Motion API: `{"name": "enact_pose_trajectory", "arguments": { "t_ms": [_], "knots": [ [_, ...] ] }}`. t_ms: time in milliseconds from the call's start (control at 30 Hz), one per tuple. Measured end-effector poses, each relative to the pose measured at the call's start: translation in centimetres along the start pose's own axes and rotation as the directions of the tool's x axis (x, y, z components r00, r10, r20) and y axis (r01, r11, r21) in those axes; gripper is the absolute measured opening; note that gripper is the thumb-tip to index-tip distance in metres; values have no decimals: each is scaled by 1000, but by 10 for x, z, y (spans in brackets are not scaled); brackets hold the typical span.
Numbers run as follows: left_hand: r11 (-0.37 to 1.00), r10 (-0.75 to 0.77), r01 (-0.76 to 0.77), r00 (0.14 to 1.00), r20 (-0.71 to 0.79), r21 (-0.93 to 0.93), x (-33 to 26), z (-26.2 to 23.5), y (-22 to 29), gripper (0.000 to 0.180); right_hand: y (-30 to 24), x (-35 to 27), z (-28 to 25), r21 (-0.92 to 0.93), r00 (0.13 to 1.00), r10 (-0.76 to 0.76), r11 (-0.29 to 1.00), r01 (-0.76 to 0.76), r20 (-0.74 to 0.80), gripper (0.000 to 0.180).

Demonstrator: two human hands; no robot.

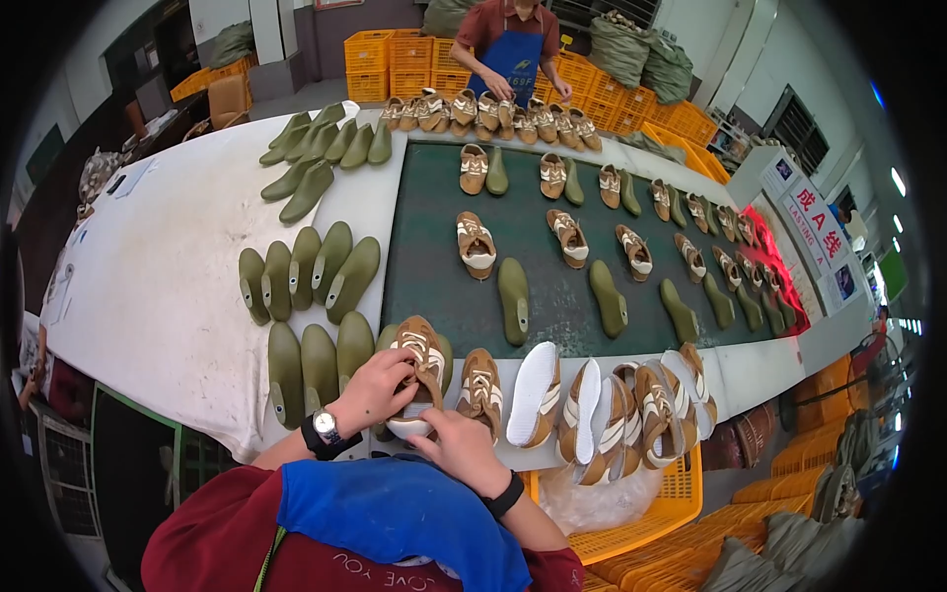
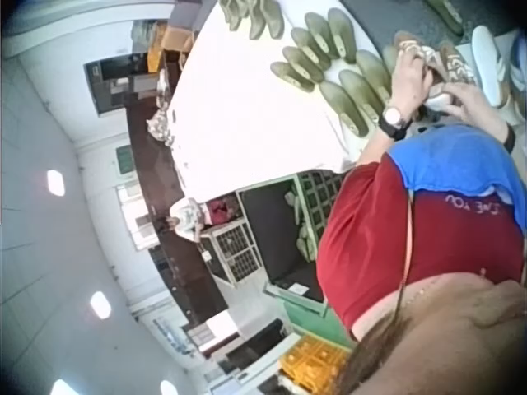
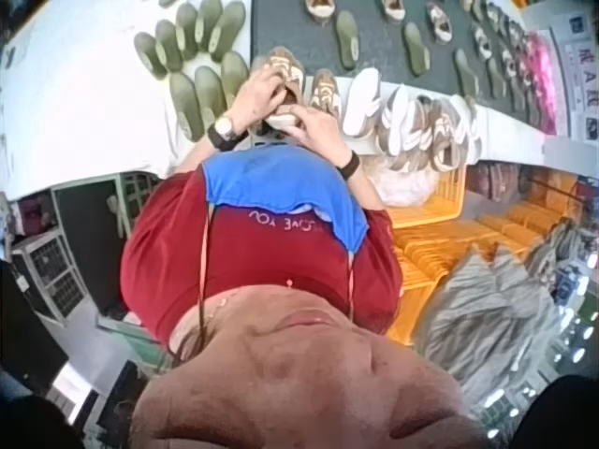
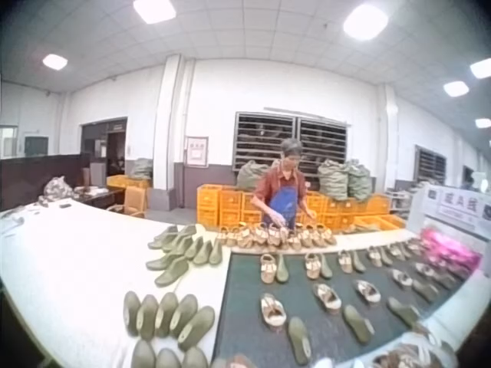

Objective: The recorder is pairing shoes with green shoe lasts and organizing them on the work table/conveyor area.

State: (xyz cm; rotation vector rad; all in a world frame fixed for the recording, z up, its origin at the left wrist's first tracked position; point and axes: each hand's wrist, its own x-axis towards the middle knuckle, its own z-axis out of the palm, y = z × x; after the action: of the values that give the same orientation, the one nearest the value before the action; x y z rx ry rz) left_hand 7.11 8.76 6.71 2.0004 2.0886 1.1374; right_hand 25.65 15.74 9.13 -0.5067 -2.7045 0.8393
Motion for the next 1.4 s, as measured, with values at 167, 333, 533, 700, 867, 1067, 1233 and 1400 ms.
{"name": "enact_pose_trajectory", "arguments": {
  "t_ms": [167,333,533,700,867,1067,1233,1400],
  "knots": [
    [994,-70,67,997,-38,-87,-3,-14,-1,38,30,-5,3,141,991,120,984,-111,-57,36],
    [991,-106,101,993,53,90,-34,-16,-45,45,46,-21,-25,154,929,285,955,-254,-234,42],
    [909,-385,296,867,316,294,-71,-11,-72,52,76,-54,-47,60,838,483,873,-485,-255,42],
    [915,-364,279,881,301,290,-78,-7,-74,51,105,-82,-40,-164,818,575,804,-571,-26,42],
    [924,-350,268,883,315,274,-75,-7,-77,50,101,-82,-42,-159,863,505,853,-496,15,42],
    [919,-373,292,861,346,264,-81,0,-79,50,64,-47,-51,-135,882,470,875,-465,12,35],
    [908,-387,286,852,352,307,-84,5,-76,52,50,-30,0,64,987,111,991,-119,118,31],
    [909,-372,267,868,330,321,-88,5,-73,49,56,-29,41,54,922,77,993,-106,379,33]
  ]
}}
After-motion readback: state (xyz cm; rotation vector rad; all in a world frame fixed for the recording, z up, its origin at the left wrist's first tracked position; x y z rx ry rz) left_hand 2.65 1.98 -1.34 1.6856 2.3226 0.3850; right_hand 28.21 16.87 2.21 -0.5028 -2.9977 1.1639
